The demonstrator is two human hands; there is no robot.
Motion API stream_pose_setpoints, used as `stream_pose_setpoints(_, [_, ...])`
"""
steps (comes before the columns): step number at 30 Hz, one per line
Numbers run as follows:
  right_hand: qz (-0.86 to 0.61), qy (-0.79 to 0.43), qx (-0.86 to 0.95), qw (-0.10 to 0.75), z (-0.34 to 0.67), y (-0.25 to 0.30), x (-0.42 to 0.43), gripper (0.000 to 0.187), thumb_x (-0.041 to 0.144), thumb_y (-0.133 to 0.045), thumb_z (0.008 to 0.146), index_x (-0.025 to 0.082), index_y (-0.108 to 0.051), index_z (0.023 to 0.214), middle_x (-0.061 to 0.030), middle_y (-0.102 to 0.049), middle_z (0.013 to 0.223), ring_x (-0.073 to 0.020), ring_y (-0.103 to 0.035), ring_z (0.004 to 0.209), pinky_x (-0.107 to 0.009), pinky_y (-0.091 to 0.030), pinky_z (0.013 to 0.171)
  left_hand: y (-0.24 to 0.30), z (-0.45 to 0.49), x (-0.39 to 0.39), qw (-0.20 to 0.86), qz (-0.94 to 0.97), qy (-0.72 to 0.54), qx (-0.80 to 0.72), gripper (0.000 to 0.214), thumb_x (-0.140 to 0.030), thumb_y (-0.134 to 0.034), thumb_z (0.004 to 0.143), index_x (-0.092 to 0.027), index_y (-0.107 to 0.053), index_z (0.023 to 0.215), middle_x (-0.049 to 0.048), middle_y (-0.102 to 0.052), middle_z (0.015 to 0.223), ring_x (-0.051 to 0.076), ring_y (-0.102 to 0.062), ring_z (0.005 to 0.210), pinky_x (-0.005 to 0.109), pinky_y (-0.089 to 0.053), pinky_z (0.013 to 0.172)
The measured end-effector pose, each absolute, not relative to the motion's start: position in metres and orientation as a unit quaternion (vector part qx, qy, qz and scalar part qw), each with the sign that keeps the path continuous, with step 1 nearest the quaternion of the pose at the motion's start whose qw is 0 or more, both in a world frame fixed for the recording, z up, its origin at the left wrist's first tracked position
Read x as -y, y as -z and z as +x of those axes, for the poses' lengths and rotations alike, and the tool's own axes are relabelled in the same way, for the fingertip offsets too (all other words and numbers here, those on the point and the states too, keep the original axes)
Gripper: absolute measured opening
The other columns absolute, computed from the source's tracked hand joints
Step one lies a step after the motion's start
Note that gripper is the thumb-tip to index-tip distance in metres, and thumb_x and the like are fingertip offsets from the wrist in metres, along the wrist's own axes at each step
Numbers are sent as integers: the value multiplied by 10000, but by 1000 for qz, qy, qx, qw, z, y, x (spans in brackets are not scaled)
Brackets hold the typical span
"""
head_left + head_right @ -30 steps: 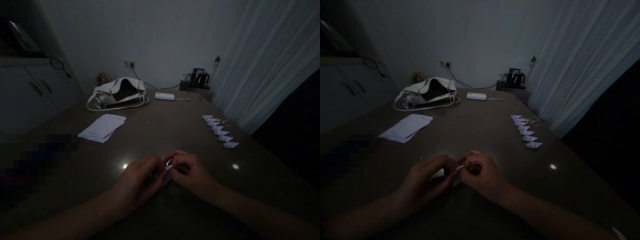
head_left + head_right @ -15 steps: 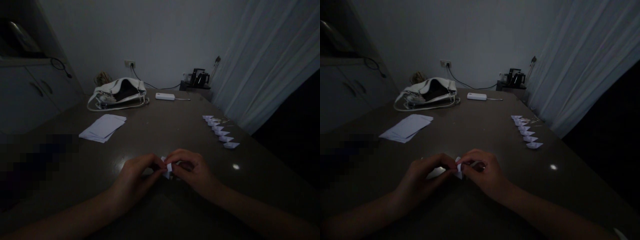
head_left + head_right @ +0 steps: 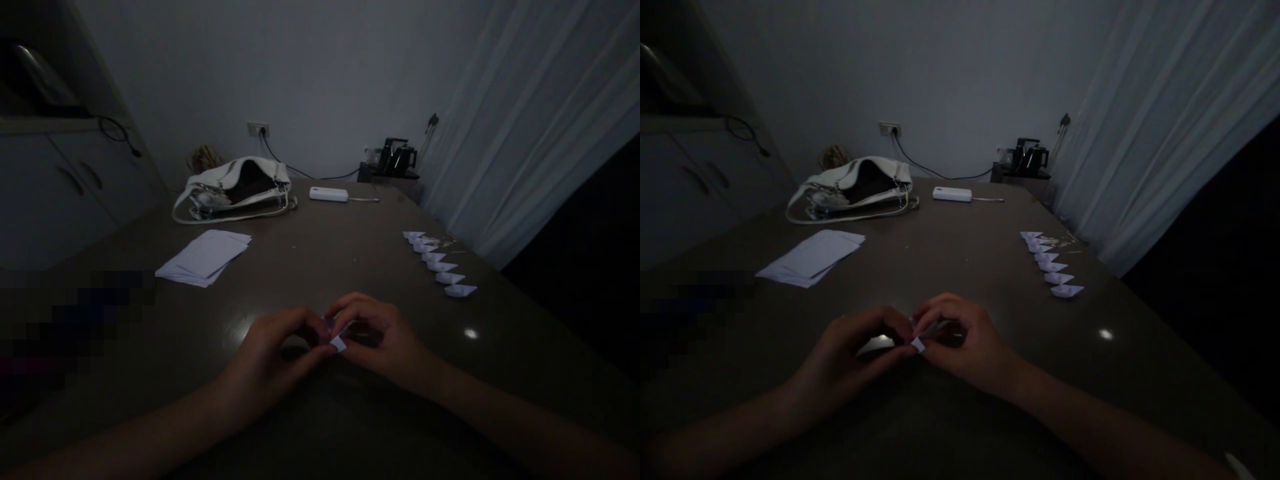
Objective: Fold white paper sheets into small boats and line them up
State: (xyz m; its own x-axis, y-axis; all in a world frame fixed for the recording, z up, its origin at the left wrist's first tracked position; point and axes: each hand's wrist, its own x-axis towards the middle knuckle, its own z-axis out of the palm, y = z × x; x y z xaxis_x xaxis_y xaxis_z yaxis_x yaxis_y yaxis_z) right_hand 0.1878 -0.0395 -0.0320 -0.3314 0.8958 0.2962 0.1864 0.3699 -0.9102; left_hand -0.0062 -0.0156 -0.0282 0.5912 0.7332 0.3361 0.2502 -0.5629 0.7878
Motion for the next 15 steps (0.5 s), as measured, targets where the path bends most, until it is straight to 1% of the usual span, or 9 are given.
stream_pose_setpoints(2, [-371,-421,706,432,189,30,41,73,187,-595,817,192,-639,876,-63,-573,1040,-155,-601,935,-277,-526,752,28,-6,15,361,813,-338,-306,53,-194,-629,804,-167,-611,845,7,-681,793,119,-644,725,198,-502,660])
stream_pose_setpoints(4, [-368,-420,713,425,189,30,42,104,200,-600,819,194,-646,913,-69,-566,1064,-164,-595,954,-281,-526,750,28,-6,15,356,816,-341,-303,26,-170,-605,809,-164,-606,835,5,-676,779,116,-638,710,193,-494,645])
stream_pose_setpoints(8, [-397,-418,698,425,190,31,39,62,251,-662,795,193,-668,814,-52,-575,1013,-145,-600,883,-268,-516,726,27,-7,17,343,823,-351,-285,25,-165,-590,815,-166,-603,837,3,-659,776,115,-622,720,196,-481,659])
stream_pose_setpoints(11, [-386,-485,643,450,192,35,33,123,309,-690,773,190,-675,745,-54,-556,1029,-154,-583,921,-268,-512,713,24,-9,15,348,815,-362,-290,106,-174,-524,865,-175,-601,938,22,-654,884,124,-609,801,218,-480,712])
stream_pose_setpoints(13, [-361,-539,604,463,194,37,30,176,355,-732,726,190,-675,709,-52,-549,1048,-170,-560,990,-283,-507,748,22,-10,13,360,809,-360,-293,163,-175,-498,878,-186,-600,1005,33,-645,950,131,-596,837,237,-476,733])
stream_pose_setpoints(15, [-339,-585,571,465,194,38,29,210,380,-763,683,190,-673,679,-43,-553,1064,-175,-542,1036,-303,-489,812,21,-10,12,386,805,-351,-283,177,-189,-514,869,-188,-613,1016,40,-643,962,143,-591,854,259,-472,751])
